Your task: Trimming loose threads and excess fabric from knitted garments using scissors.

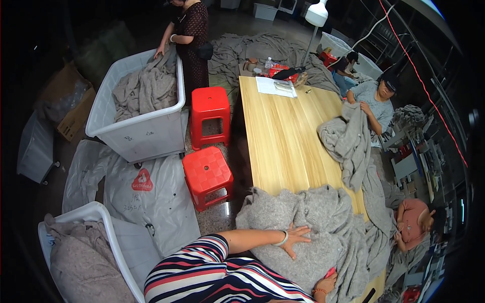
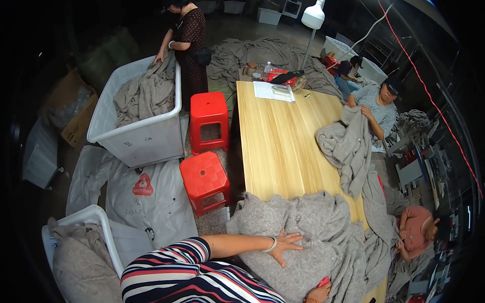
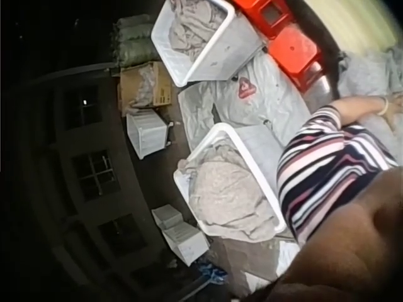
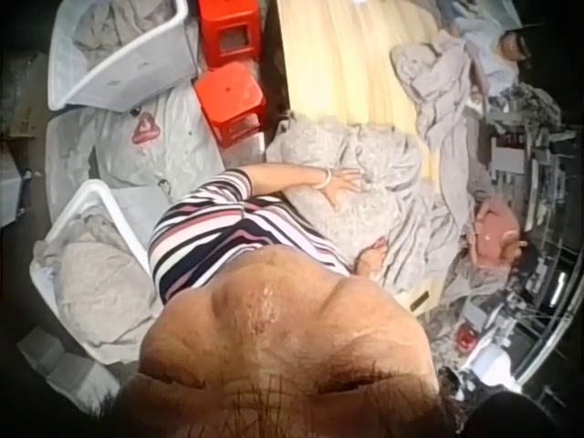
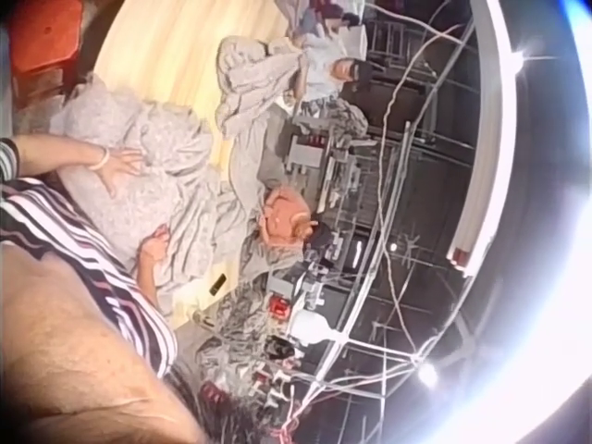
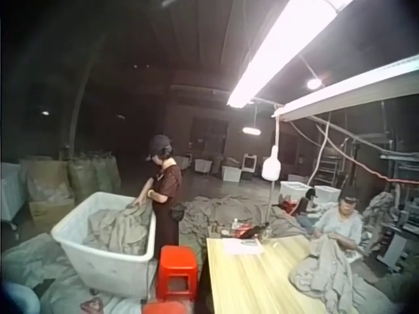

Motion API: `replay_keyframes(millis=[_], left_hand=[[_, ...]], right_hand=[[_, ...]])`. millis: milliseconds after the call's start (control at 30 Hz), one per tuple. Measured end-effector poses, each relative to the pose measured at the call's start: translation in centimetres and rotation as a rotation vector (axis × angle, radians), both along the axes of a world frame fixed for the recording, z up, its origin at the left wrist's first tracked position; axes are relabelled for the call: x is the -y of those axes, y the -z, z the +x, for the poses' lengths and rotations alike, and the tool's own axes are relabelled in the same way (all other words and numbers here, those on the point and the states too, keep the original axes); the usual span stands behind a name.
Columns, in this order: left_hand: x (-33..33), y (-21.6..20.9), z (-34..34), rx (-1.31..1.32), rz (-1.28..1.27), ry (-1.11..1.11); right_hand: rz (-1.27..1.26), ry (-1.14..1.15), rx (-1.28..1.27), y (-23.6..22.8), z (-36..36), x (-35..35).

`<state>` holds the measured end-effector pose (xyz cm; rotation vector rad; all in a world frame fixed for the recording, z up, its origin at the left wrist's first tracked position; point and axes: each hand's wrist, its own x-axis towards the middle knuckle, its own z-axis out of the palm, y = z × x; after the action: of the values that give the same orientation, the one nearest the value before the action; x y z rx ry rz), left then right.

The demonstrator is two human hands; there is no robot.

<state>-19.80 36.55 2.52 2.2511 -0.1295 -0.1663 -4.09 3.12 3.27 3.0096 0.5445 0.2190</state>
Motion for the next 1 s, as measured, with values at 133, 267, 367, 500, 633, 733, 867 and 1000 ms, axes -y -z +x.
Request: replay_keyframes(millis=[133, 267, 367, 500, 633, 733, 867, 1000], left_hand=[[0.0, 0.3, -0.2, 0.013, 0.009, -0.012], [0.2, 0.8, -0.3, 0.041, 0.012, -0.021], [0.4, 1.1, -0.2, 0.06, 0.011, -0.016], [0.5, 1.4, -0.2, 0.049, 0.023, -0.023], [0.3, 0.5, -0.2, 0.015, 0.028, -0.022], [0.3, 0.5, -0.1, 0.022, 0.03, -0.027], [0.4, 0.6, 0.1, 0.037, 0.047, -0.032], [0.4, 0.6, 0.1, 0.014, 0.014, -0.036]], right_hand=[[0.007, -0.004, -0.026, -0.7, -0.4, -0.5], [-0.006, -0.007, 0.004, 0.0, 0.0, 0.2], [-0.009, -0.013, 0.021, 0.5, -0.1, 0.6], [-0.025, -0.011, 0.014, 0.6, -0.1, 0.4], [0.022, -0.015, -0.017, 0.4, 0.0, 0.4], [0.047, -0.043, 0.006, 0.5, 0.2, 0.4], [0.025, -0.014, 0.014, 0.8, 0.5, 0.4], [0.003, 0.015, -0.003, 0.4, -0.1, -0.1]])
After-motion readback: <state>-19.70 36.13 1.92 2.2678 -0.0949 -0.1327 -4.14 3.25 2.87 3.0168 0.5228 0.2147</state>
